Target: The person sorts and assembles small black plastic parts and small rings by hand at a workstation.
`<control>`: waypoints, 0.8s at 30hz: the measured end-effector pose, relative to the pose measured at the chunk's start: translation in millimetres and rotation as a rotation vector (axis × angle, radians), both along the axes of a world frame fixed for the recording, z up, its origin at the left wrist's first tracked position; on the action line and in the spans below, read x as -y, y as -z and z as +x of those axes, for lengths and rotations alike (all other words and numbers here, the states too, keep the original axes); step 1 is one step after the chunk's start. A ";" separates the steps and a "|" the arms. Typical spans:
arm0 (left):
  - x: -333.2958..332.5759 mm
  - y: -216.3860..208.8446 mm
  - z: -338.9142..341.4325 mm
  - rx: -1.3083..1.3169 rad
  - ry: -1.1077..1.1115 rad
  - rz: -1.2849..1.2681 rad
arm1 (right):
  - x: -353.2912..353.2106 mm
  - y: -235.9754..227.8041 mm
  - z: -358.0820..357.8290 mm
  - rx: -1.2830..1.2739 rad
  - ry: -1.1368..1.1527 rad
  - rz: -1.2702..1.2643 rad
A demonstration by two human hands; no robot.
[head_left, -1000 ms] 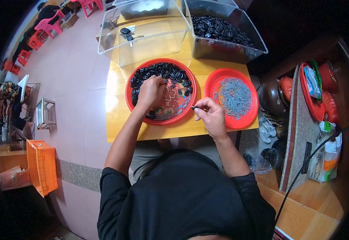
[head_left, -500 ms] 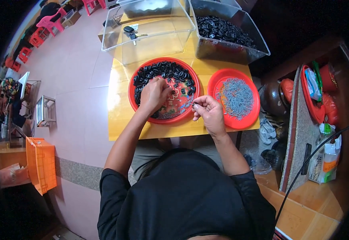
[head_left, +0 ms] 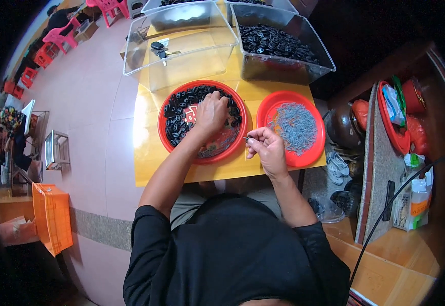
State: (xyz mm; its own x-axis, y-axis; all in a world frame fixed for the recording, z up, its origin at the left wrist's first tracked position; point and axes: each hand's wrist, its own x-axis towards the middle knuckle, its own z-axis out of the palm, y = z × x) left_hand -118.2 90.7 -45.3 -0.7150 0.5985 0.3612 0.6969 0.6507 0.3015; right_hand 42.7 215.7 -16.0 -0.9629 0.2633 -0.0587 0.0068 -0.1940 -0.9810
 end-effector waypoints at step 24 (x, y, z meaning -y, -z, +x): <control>98.2 -13.1 99.8 1.738 0.196 1.442 | 46.5 -33.2 -3.9 -0.068 -0.157 0.004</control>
State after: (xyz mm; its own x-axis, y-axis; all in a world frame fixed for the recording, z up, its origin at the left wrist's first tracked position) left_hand -18.3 -7.5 -32.2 -0.7008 0.6765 -0.2261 -0.6665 -0.5080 0.5457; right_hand 38.8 169.2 17.2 -0.9939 0.1097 0.0089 -0.0300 -0.1922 -0.9809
